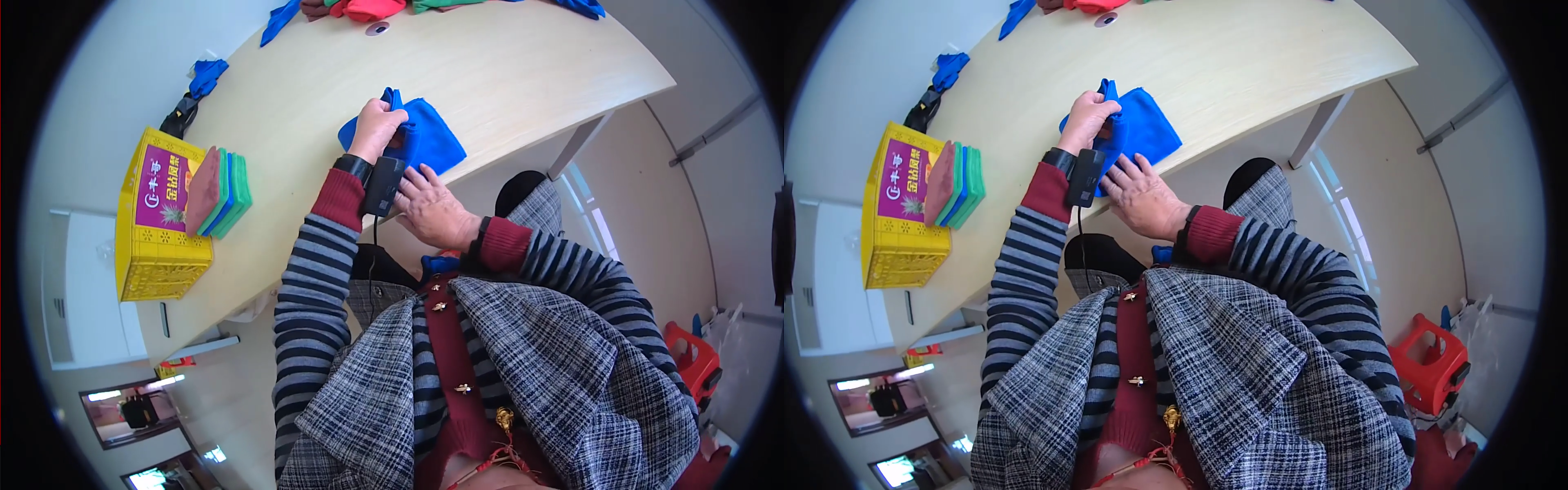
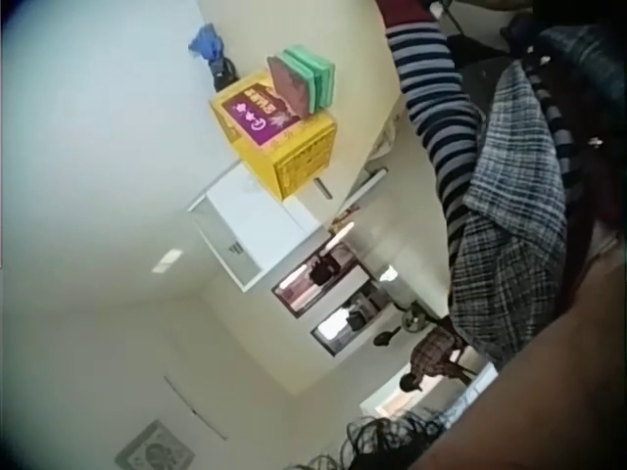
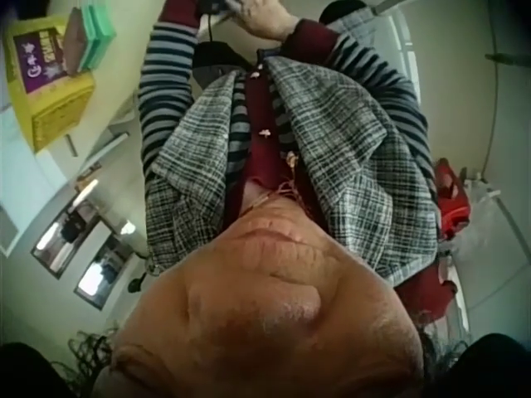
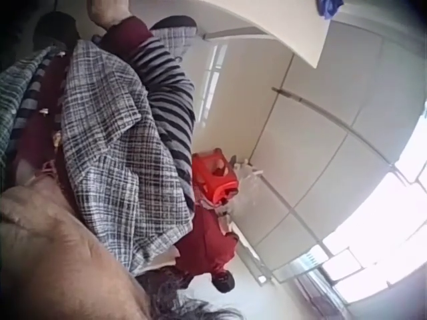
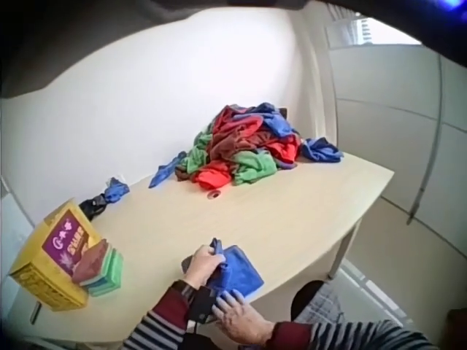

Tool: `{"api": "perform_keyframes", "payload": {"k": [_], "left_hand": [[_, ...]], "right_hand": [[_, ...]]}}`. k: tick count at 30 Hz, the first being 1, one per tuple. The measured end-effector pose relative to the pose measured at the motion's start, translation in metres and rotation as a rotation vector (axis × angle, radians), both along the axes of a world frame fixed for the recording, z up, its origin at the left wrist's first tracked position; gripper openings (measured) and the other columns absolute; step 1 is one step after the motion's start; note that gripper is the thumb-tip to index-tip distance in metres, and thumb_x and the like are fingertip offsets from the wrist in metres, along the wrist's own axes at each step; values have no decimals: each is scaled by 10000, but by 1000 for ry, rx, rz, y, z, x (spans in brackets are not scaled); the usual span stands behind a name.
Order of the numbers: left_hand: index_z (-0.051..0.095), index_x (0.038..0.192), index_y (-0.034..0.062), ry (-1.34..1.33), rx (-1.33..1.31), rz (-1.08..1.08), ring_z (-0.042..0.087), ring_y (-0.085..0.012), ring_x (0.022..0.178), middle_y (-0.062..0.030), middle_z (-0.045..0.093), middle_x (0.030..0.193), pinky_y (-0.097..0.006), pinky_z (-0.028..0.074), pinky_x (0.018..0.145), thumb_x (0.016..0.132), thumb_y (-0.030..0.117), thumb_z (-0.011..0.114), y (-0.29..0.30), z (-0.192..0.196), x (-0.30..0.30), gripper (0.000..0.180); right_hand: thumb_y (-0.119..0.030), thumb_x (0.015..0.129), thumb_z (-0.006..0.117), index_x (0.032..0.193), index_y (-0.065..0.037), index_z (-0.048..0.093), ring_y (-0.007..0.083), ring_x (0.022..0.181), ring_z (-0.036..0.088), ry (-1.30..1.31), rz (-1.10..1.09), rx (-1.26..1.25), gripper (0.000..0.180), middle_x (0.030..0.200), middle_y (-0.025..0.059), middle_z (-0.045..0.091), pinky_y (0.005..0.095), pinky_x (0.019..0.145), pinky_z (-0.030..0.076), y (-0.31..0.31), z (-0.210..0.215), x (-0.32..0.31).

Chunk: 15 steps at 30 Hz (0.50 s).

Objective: The person folds a brown cloth and adds it to a stack, then picks up a blue cloth, spreads it out, and folds it. Finally, they retrieve a green cloth from a pile, spread it, and fold it.

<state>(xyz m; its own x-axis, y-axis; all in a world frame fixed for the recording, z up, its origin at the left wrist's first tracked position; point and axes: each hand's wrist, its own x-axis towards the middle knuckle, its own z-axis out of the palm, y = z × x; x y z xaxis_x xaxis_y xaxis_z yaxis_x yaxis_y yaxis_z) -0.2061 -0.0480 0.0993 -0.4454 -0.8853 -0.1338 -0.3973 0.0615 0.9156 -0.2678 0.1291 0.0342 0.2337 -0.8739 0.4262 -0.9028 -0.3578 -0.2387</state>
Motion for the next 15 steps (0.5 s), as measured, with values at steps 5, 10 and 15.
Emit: {"api": "perform_keyframes", "payload": {"k": [5, 10, 15], "left_hand": [[575, 997, 1, -267, -364, 12, 639, -172, 593, -77, 645, 772, -308, 516, 508, 841, 200, 710, -11, -44, -26, 286], [564, 992, -11, -304, -500, 45, 651, -180, 594, -89, 650, 772, -315, 516, 486, 868, 195, 695, 4, -48, -26, 274], [571, 1028, -10, 36, -297, 15, 655, -221, 602, -91, 660, 776, -349, 544, 547, 928, 189, 663, 28, -22, 13, 241]], "right_hand": [[-274, 896, 580, 1303, -32, 559, 357, 1318, 442, 49, 88, -20, 473, 1332, 165, 544, 545, 1141, 285, 1, -5, -1], [-243, 859, 594, 1295, -41, 572, 323, 1290, 466, -25, 133, -62, 481, 1296, 134, 569, 529, 1152, 274, -4, -21, 3], [-202, 844, 606, 1298, -46, 578, 301, 1287, 467, 83, 83, 217, 480, 1281, 119, 571, 508, 1167, 259, -6, 1, 4]]}}
